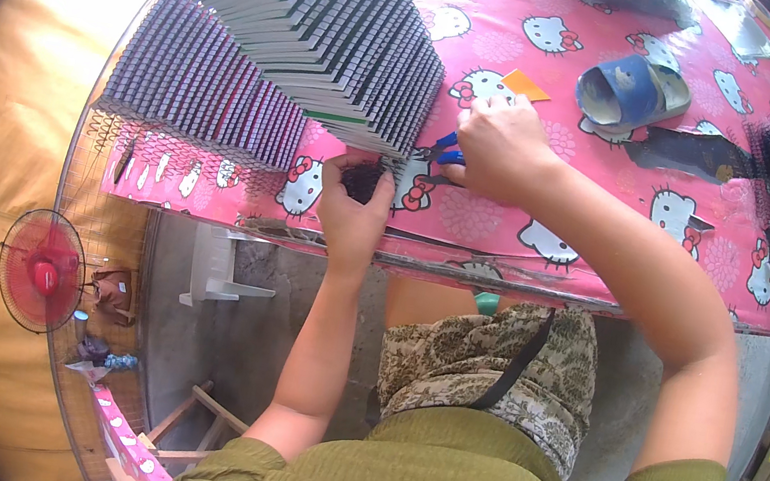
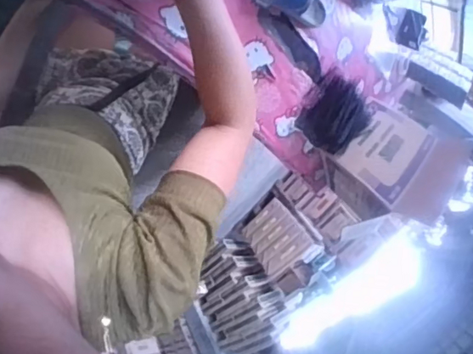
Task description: The person trims excess plastic spiral binding from stacks of notebooks using a pair of shears, handling one notebook stack at a time and placing them in a different pile on the table.
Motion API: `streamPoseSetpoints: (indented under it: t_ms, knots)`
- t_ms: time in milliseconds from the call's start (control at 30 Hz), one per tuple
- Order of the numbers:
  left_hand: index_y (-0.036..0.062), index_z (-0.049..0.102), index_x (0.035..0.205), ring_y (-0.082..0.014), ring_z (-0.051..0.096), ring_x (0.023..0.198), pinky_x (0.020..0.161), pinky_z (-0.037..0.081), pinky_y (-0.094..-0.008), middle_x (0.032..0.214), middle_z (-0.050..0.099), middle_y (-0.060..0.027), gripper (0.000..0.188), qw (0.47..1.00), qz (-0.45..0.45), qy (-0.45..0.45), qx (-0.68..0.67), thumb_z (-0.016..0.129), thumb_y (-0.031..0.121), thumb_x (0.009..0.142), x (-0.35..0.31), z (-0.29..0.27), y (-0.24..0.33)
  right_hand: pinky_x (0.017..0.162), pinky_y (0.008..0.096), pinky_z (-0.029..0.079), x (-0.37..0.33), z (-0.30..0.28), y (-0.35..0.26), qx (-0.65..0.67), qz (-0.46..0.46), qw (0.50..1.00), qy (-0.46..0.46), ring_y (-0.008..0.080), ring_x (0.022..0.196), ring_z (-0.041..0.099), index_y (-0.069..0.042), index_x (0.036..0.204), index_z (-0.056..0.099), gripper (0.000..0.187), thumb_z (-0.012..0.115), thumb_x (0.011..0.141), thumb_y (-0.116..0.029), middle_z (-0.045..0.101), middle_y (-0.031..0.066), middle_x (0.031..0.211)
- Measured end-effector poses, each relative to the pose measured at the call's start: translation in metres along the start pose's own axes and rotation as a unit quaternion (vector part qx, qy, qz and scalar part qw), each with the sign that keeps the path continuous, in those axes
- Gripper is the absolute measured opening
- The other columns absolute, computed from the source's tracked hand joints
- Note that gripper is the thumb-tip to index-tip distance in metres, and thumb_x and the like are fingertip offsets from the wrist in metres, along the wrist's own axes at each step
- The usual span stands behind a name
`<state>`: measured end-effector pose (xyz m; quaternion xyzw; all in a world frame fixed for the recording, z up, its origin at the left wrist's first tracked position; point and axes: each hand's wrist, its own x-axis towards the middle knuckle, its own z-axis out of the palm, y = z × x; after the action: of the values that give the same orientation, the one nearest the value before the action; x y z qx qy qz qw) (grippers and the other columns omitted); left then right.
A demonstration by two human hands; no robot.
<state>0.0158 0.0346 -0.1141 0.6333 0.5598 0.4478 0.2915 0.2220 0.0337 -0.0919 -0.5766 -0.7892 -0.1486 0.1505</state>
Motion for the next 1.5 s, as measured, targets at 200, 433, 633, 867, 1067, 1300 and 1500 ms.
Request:
streamPoseSetpoints:
  t_ms: [200,433,633,867,1067,1300,1500]
  knots:
    - [0.0006,0.053,0.105,-0.0243,0.065,0.083,0.077,0.05,-0.0351,0.093,0.066,-0.0153,0.038,0.997,0.059,-0.011,0.047,0.075,0.016,0.078,0.0,0.002,-0.002,0.064,0.0414,0.052,0.016,-0.022,-0.012,0.083,0.053,0.973,-0.211,0.0307,0.066,0.067,-0.002,0.072,0.067,0.048,0.069,0.074,-0.05,0.066,0.0133,0.068]
    - [0.0005,0.053,0.105,-0.0204,0.065,0.08,0.074,0.051,-0.0327,0.091,0.065,-0.0117,0.038,0.999,0.037,-0.004,0.023,0.076,0.014,0.078,-0.011,0.003,-0.003,0.058,0.0369,0.052,-0.006,-0.03,0.031,0.227,0.161,0.94,-0.196,0.023,0.06,0.065,-0.002,0.075,0.069,0.052,0.063,0.082,-0.053,0.064,0.0123,0.064]
    - [0.0045,0.049,0.11,-0.016,0.067,0.076,0.057,0.054,-0.0238,0.09,0.064,-0.0095,0.031,0.862,-0.198,-0.214,-0.415,0.067,0.004,0.085,-0.01,0.03,0.058,0.076,0.0384,0.052,-0.027,0.019,0.101,0.927,0.248,0.281,-0.013,0.0274,0.077,0.066,0.002,0.098,0.065,0.071,0.04,0.092,-0.065,0.067,0.0141,0.083]
    - [-0.001,0.059,0.096,-0.0194,0.065,0.077,0.068,0.059,-0.0293,0.086,0.064,-0.0104,0.009,0.718,-0.211,-0.357,-0.558,0.061,0.005,0.09,0.085,0.142,0.165,0.078,0.0372,0.052,-0.016,0.021,0.085,0.917,0.316,0.243,0.001,0.0241,0.079,0.065,0.0,0.102,0.06,0.064,0.039,0.096,-0.06,0.064,0.0128,0.089]
    - [-0.0072,0.055,0.101,-0.0261,0.058,0.086,0.076,0.059,-0.0347,0.097,0.056,-0.0147,0.016,0.806,-0.148,-0.191,-0.541,0.061,-0.004,0.087,0.214,0.238,0.304,0.077,0.0391,0.052,-0.018,0.037,0.087,0.906,0.317,0.272,-0.075,0.0266,0.079,0.064,0.001,0.103,0.062,0.069,0.041,0.093,-0.064,0.065,0.0129,0.085]
    - [0.0007,0.059,0.104,-0.0252,0.06,0.083,0.07,0.056,-0.0321,0.1,0.058,-0.0138,0.029,0.919,-0.084,-0.319,-0.214,0.074,0.01,0.08,0.358,0.32,0.328,0.072,0.0383,0.052,-0.015,0.037,0.083,0.909,0.298,0.28,-0.08,0.0249,0.074,0.064,0.001,0.1,0.058,0.064,0.044,0.094,-0.062,0.062,0.012,0.084]
    - [0.0042,0.063,0.118,-0.0253,0.068,0.096,0.071,0.053,-0.0462,0.114,0.067,-0.0156,0.053,0.845,0.108,-0.419,0.314,0.077,0.034,0.077,0.343,0.346,0.335,0.074,0.0396,0.053,-0.018,0.039,0.095,0.901,0.315,0.286,-0.082,0.0263,0.076,0.064,0.002,0.102,0.06,0.066,0.041,0.095,-0.061,0.064,0.0135,0.085]
